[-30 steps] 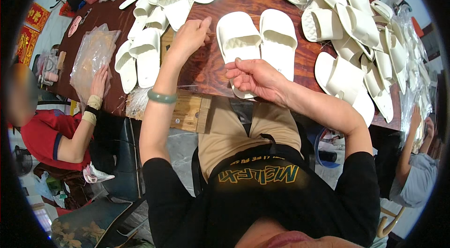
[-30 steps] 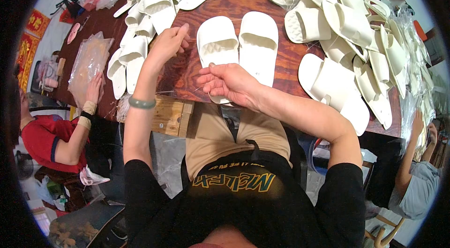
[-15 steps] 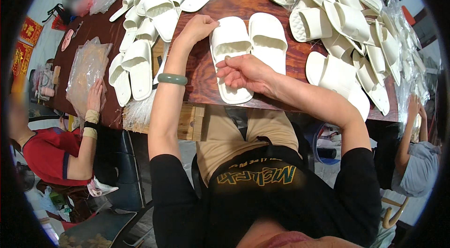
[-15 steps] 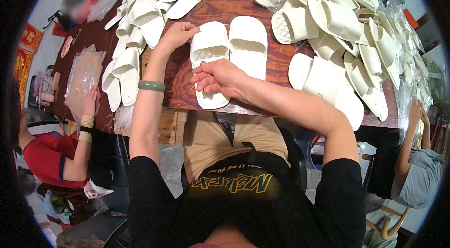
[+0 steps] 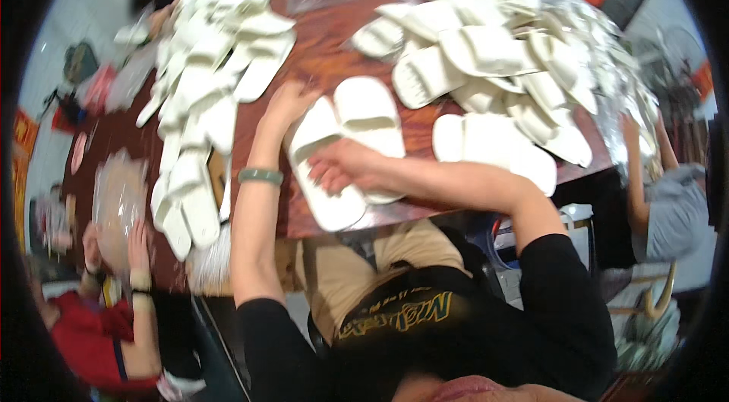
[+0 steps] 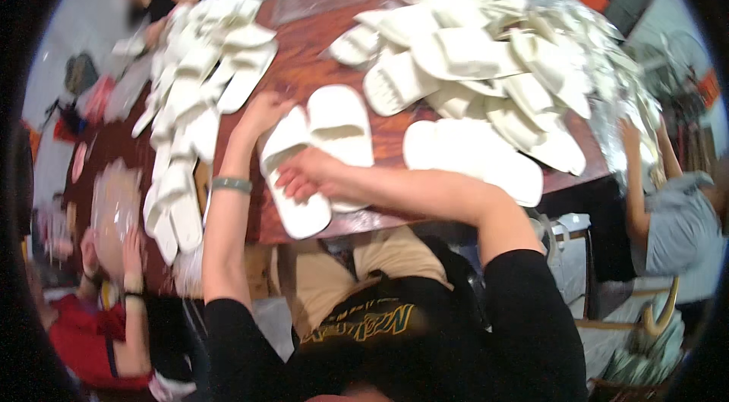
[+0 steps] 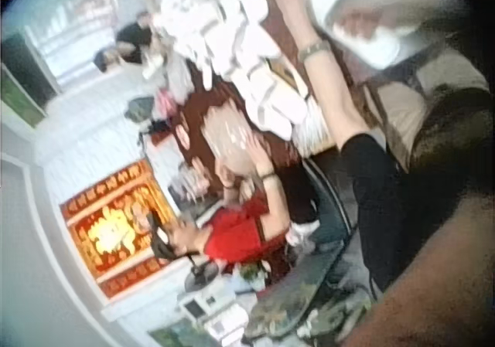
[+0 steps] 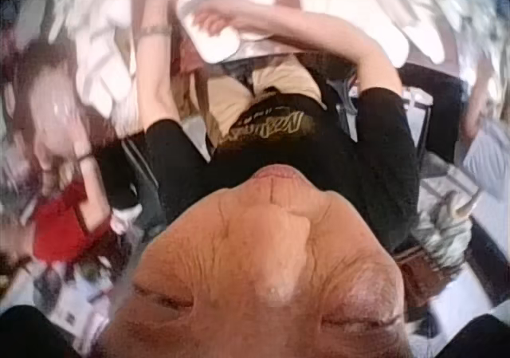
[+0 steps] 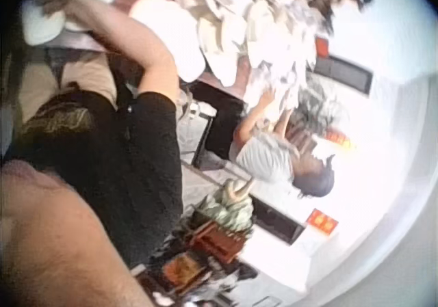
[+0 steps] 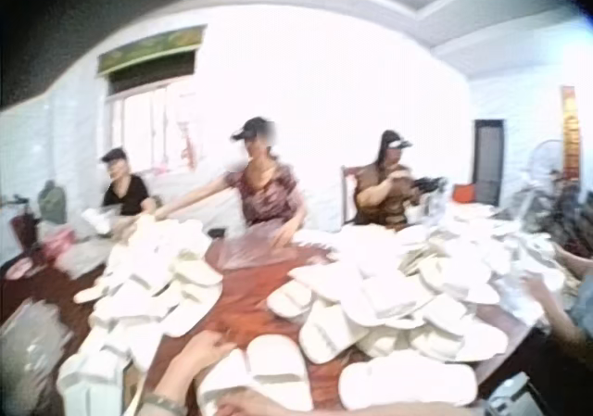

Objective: The person pairs slippers together by threading plastic tag fasteners through them by hand and placing them on the table.

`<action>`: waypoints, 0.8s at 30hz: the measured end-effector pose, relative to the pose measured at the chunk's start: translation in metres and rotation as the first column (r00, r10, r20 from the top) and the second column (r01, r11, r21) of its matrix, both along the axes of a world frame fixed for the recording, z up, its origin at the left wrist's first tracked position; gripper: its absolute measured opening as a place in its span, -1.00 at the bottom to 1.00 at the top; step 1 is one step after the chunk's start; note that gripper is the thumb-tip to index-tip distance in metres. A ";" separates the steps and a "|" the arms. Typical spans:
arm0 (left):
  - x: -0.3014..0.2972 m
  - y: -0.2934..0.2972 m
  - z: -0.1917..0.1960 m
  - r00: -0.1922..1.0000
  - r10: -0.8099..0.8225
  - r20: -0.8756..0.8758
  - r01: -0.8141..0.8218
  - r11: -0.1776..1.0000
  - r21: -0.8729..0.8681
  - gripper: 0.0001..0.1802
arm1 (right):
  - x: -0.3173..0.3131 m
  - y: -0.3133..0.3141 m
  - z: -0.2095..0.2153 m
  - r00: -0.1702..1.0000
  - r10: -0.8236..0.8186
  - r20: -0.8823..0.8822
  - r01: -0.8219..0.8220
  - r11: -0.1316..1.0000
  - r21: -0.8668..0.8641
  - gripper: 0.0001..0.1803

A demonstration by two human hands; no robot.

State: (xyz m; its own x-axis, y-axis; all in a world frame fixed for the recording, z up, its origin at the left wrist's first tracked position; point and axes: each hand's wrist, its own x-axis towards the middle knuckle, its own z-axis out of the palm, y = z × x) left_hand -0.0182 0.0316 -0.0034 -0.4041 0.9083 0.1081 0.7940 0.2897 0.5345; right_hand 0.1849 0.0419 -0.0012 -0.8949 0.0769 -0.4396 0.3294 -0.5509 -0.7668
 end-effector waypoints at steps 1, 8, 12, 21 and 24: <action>0.006 0.004 0.002 0.996 0.058 0.062 -0.055 0.997 -0.052 -0.52 | -0.001 0.001 -0.004 1.000 0.016 0.004 -0.016 0.999 -0.037 -0.65; 0.030 0.004 0.001 0.981 0.015 0.192 -0.057 0.975 0.213 -0.68 | 0.030 0.003 0.009 0.994 -0.103 -0.030 0.098 0.984 -0.149 -0.72; 0.031 -0.003 0.004 0.973 0.027 0.231 -0.080 0.972 0.222 -0.68 | 0.067 -0.002 0.023 0.987 -0.137 -0.087 0.119 0.976 -0.183 -0.69; 0.034 0.003 -0.001 0.974 -0.004 0.228 -0.065 0.954 0.291 -0.65 | 0.145 0.017 0.057 0.998 -0.009 -0.067 0.024 0.974 0.224 -0.77; 0.002 -0.005 -0.019 0.976 -0.065 0.206 -0.025 0.913 0.406 -0.69 | 0.135 0.006 0.074 0.989 0.094 -0.115 0.038 0.593 0.804 -0.79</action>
